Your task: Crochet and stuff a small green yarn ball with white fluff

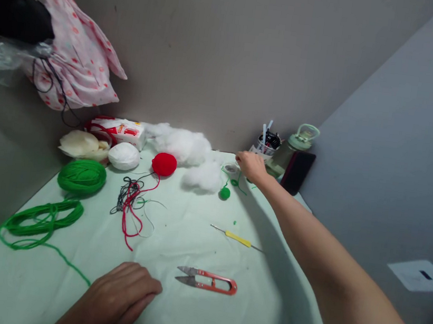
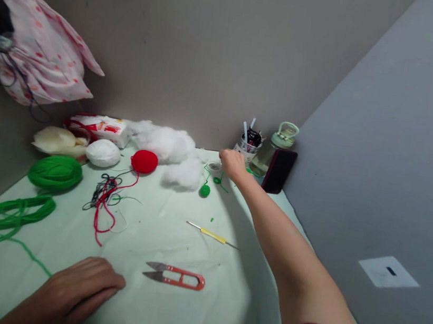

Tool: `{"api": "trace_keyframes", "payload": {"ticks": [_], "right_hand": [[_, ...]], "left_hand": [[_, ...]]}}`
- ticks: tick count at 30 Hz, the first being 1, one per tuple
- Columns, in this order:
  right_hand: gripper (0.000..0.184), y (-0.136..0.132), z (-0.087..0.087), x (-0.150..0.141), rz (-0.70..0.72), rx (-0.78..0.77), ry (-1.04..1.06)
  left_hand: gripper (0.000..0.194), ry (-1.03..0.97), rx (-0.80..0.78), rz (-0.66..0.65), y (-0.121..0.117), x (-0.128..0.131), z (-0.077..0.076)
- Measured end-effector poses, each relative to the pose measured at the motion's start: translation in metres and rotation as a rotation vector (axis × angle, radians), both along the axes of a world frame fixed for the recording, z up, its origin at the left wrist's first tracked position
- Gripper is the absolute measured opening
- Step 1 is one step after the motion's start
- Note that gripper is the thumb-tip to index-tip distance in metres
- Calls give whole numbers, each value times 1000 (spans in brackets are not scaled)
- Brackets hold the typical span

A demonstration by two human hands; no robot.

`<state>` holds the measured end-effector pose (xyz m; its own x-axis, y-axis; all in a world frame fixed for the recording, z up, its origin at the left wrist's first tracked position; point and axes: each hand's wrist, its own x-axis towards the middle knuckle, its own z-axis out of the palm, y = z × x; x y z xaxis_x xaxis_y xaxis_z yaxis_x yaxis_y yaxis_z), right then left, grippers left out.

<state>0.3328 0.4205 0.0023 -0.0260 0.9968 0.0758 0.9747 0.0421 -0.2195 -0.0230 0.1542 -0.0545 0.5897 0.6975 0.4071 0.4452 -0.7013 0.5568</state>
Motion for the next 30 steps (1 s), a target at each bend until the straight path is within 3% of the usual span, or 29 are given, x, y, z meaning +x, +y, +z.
{"api": "trace_keyframes", "payload": {"ticks": [3, 6, 11, 14, 17, 21, 24, 27, 30], "right_hand": [[14, -16, 14, -10, -32, 21, 214], [14, -47, 27, -32, 42, -32, 473], [21, -138, 41, -82, 212, -135, 805], [16, -200, 47, -112, 340, -275, 1185], [11, -253, 52, -136, 384, -270, 1223], [5, -298, 53, -152, 412, -142, 1165], [7, -314, 46, -154, 446, -179, 1309], [29, -322, 37, -151, 503, -272, 1480], [42, -328, 27, -151, 479, -214, 1480]], "left_hand": [[16, -67, -16, 22, -5, 0, 0], [17, -152, -226, 84, -11, 4, 8], [19, -332, -755, 239, -21, 13, 41], [27, -544, -926, 288, -27, 20, 58], [32, -773, -1007, 276, -36, 26, 68], [27, -940, -1055, 133, -48, 28, 74], [25, -972, -1085, 72, -56, 27, 74], [24, -1028, -1088, 68, -65, 29, 72], [21, -1091, -944, 111, -72, 37, 71]]}}
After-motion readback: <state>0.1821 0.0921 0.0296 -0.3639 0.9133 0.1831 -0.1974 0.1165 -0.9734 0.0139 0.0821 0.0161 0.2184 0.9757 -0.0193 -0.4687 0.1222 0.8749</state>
